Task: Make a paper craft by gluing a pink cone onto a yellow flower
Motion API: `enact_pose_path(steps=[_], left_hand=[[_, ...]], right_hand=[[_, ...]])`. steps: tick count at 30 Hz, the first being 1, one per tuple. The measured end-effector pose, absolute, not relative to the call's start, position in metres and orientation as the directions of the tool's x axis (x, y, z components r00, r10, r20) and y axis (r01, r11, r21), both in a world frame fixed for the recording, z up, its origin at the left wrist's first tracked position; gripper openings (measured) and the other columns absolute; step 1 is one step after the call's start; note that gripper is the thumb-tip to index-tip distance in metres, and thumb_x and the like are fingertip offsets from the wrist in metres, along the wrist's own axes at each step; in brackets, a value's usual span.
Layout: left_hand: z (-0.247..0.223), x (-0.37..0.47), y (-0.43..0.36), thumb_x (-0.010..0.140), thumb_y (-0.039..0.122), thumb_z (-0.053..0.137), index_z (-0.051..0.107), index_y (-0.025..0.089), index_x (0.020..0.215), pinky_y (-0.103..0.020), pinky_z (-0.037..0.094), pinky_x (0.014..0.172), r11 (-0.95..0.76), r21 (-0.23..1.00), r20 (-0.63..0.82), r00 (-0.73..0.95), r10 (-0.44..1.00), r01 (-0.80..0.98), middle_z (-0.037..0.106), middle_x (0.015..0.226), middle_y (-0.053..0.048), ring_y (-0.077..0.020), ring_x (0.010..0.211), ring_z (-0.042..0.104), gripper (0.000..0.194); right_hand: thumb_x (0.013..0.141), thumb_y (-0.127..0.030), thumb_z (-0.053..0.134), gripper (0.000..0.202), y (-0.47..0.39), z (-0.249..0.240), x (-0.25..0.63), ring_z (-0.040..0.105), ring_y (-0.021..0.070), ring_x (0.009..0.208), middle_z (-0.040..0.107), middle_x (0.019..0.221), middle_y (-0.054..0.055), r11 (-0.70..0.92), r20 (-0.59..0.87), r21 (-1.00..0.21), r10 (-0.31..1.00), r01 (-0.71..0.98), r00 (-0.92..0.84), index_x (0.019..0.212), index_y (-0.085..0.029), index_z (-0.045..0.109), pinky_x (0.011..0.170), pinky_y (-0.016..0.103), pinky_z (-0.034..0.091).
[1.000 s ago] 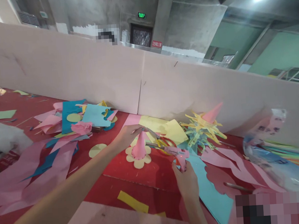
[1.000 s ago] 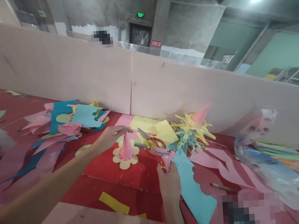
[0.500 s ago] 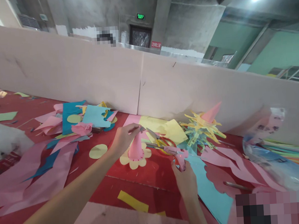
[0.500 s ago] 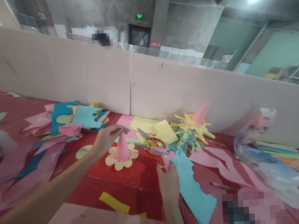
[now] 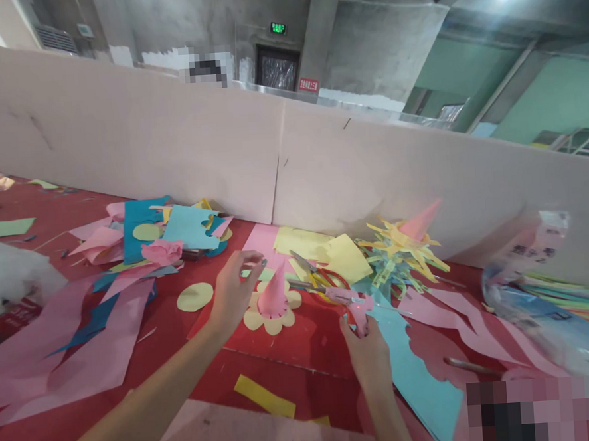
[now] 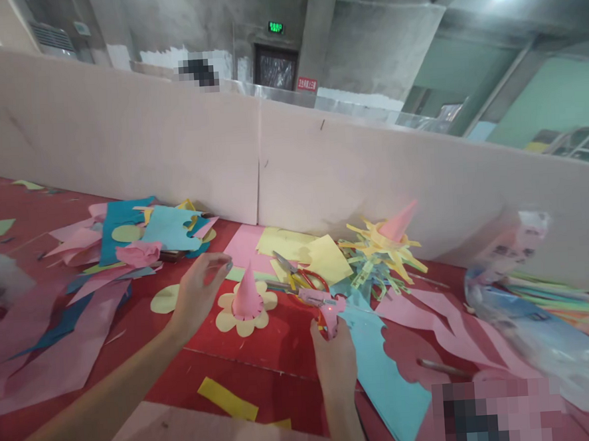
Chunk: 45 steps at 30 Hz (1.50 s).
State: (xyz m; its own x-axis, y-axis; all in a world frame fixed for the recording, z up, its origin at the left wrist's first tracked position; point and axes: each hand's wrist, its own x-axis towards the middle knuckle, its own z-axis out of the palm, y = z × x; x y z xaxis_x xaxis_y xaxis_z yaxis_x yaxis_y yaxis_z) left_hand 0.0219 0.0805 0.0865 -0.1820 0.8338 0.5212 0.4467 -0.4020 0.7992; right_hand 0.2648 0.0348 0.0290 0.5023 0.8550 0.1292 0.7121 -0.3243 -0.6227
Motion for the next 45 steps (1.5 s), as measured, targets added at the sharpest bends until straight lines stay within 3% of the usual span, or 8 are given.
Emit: enact_pose_path(steps=[3,8,11,15,22,29,38,45], left_hand=[[0.067,0.015,0.067,0.083,0.030,0.048,0.057,0.019,0.079,-0.028,0.048,0.073,-0.387,0.705,0.529,-0.077,0.845,0.594,0.060,0.082,-0.002,-0.0137,0.077,0.058,0.015],[0.037,0.023,0.045,0.086,0.017,0.038,0.058,0.023,0.083,-0.026,0.047,0.072,-0.515,0.495,0.396,0.347,0.850,0.700,0.061,0.085,-0.001,-0.0128,0.080,0.057,0.021],[0.029,0.030,0.042,0.084,0.021,0.048,0.058,0.021,0.092,-0.030,0.045,0.076,-0.522,0.340,0.353,0.408,0.842,0.782,0.061,0.090,-0.004,-0.0160,0.084,0.057,0.013],[0.025,0.034,0.045,0.080,0.032,0.056,0.057,0.017,0.094,-0.032,0.044,0.074,-0.509,0.146,0.311,0.449,0.837,0.848,0.060,0.091,-0.006,-0.0183,0.081,0.057,0.020],[0.015,0.033,0.047,0.086,0.025,0.046,0.056,0.016,0.091,-0.032,0.044,0.072,-0.568,0.007,0.359,0.528,0.770,0.823,0.057,0.086,-0.006,-0.0182,0.080,0.057,0.013],[0.014,0.035,0.048,0.088,0.019,0.040,0.054,0.016,0.082,-0.033,0.043,0.067,-0.585,-0.021,0.420,0.538,0.731,0.811,0.055,0.077,-0.004,-0.0175,0.072,0.056,0.015],[0.022,0.040,0.046,0.085,0.011,0.038,0.057,0.014,0.096,-0.036,0.043,0.072,-0.590,-0.144,0.297,0.603,0.740,0.795,0.057,0.088,-0.008,-0.0206,0.085,0.055,0.022],[0.034,0.045,0.048,0.074,-0.003,0.040,0.049,0.007,0.115,-0.036,0.046,0.070,-0.594,-0.231,0.159,0.633,0.758,0.770,0.059,0.093,-0.011,-0.0231,0.085,0.058,0.043]], right_hand=[[0.072,-0.054,0.045,0.031,0.034,0.030,0.265,0.050,0.0180,0.058,0.052,0.064,0.000,-0.330,0.108,-0.623,0.861,0.709,0.496,0.073,-0.023,0.044,0.052,0.026,0.035],[0.072,-0.054,0.046,0.034,0.034,0.033,0.262,0.054,0.0196,0.066,0.058,0.075,0.004,-0.353,0.060,-0.625,0.868,0.697,0.494,0.084,-0.022,0.048,0.056,0.026,0.037],[0.071,-0.054,0.047,0.038,0.034,0.035,0.260,0.055,0.0204,0.070,0.059,0.081,0.005,-0.367,0.042,-0.621,0.867,0.692,0.497,0.089,-0.021,0.050,0.058,0.026,0.038],[0.071,-0.055,0.047,0.040,0.034,0.037,0.259,0.055,0.0203,0.070,0.060,0.082,0.006,-0.378,0.020,-0.629,0.866,0.679,0.500,0.091,-0.020,0.051,0.059,0.026,0.039],[0.071,-0.052,0.047,0.038,0.033,0.038,0.258,0.056,0.0203,0.071,0.060,0.081,0.005,-0.347,0.047,-0.655,0.868,0.671,0.494,0.091,-0.020,0.052,0.060,0.026,0.040],[0.072,-0.053,0.047,0.038,0.032,0.040,0.257,0.056,0.0204,0.071,0.060,0.080,0.005,-0.347,0.034,-0.651,0.875,0.675,0.482,0.090,-0.020,0.052,0.059,0.026,0.039],[0.071,-0.053,0.047,0.039,0.031,0.042,0.255,0.055,0.0207,0.072,0.059,0.081,0.006,-0.360,0.019,-0.653,0.871,0.666,0.490,0.092,-0.020,0.052,0.060,0.026,0.039],[0.070,-0.054,0.048,0.038,0.032,0.038,0.257,0.053,0.0188,0.066,0.057,0.076,0.004,-0.355,0.033,-0.650,0.870,0.672,0.491,0.087,-0.020,0.052,0.056,0.026,0.037]])
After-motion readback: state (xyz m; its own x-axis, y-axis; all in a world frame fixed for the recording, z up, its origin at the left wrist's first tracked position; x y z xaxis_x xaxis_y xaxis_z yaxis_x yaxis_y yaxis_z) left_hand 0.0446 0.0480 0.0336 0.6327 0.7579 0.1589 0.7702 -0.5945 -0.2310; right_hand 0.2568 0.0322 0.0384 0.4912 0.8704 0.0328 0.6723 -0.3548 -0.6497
